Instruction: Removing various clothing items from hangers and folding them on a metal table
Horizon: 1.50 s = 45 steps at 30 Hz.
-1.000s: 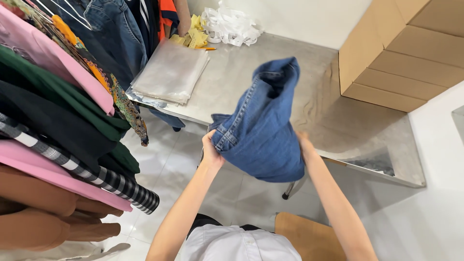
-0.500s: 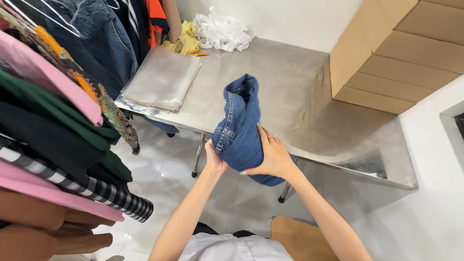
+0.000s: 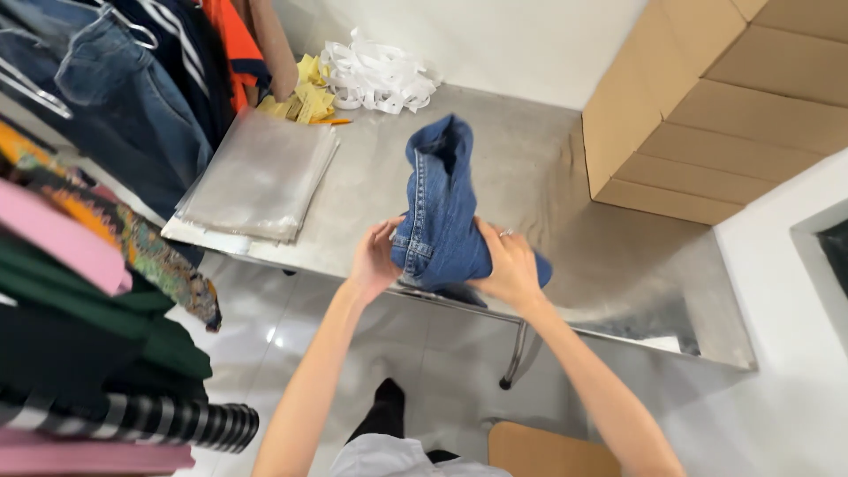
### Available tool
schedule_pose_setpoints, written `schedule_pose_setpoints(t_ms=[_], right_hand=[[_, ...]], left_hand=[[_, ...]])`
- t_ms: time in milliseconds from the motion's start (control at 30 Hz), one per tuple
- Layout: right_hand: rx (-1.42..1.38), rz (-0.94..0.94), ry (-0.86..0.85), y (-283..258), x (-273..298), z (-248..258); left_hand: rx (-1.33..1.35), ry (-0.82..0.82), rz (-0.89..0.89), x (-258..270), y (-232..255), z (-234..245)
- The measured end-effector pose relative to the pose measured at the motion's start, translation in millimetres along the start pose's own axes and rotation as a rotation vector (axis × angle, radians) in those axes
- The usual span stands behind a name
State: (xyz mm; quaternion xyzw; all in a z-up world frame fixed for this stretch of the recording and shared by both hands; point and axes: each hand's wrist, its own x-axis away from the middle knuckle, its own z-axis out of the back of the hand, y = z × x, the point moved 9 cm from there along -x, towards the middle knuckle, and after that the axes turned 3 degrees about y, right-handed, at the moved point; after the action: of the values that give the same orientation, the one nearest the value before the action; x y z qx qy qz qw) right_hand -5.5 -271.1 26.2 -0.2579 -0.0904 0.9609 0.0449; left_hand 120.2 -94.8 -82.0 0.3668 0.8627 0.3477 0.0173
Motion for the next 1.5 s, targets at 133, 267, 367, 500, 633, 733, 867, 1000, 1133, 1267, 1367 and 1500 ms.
schedule_pose_setpoints(t_ms=[133,267,367,500,633,733,867,1000,1133,1267,1367,1500], right_hand=[[0.208,0.255,0.251,26.4,-69.1,-10.5],[0.299,0.247,0.291,67.7,-150.8,-38.9],[0.336,0.213,0.296,110.5,-208.1,-73.9],[0.406,0.196,0.303,161.4,-277.8,-118.9],[0.475,0.209,0.362,194.8,-347.2,-153.1],[0.469,0.169,0.434,215.1,-393.2,-178.3],[0.33,0.059,0.177,245.9,-425.3,-246.8],[0.031,-0.312,-0.52,299.8,-410.3,-341.5],[-0.153,-0.501,-0.321,302.7,-426.1,-308.5],[-0.296,-0.934,-0.056,384.8,-385.5,-338.2],[-0.463,-0.993,-0.043,373.4,-389.6,-346.5],[-0.583,-0.991,0.011,347.0,-408.9,-353.6]], left_hand=[[-0.124,0.011,0.02,-62.2,33.0,-5.5],[-0.08,0.091,0.005,-127.4,69.8,-0.9],[-0.073,0.112,0.038,-187.0,88.0,8.4],[-0.091,0.148,0.069,-255.1,120.9,17.7],[-0.093,0.185,0.068,-314.6,148.4,34.2],[-0.083,0.169,0.06,-357.7,160.0,52.7],[-0.08,0.221,0.103,-395.8,160.1,72.2],[-0.09,0.25,0.169,-427.2,144.1,93.7],[-0.108,0.273,0.205,-441.8,137.7,100.5],[-0.113,0.323,0.235,-449.2,131.9,113.6],[-0.097,0.351,0.234,-451.2,130.9,121.7],[-0.055,0.374,0.228,-449.7,129.0,127.7]])
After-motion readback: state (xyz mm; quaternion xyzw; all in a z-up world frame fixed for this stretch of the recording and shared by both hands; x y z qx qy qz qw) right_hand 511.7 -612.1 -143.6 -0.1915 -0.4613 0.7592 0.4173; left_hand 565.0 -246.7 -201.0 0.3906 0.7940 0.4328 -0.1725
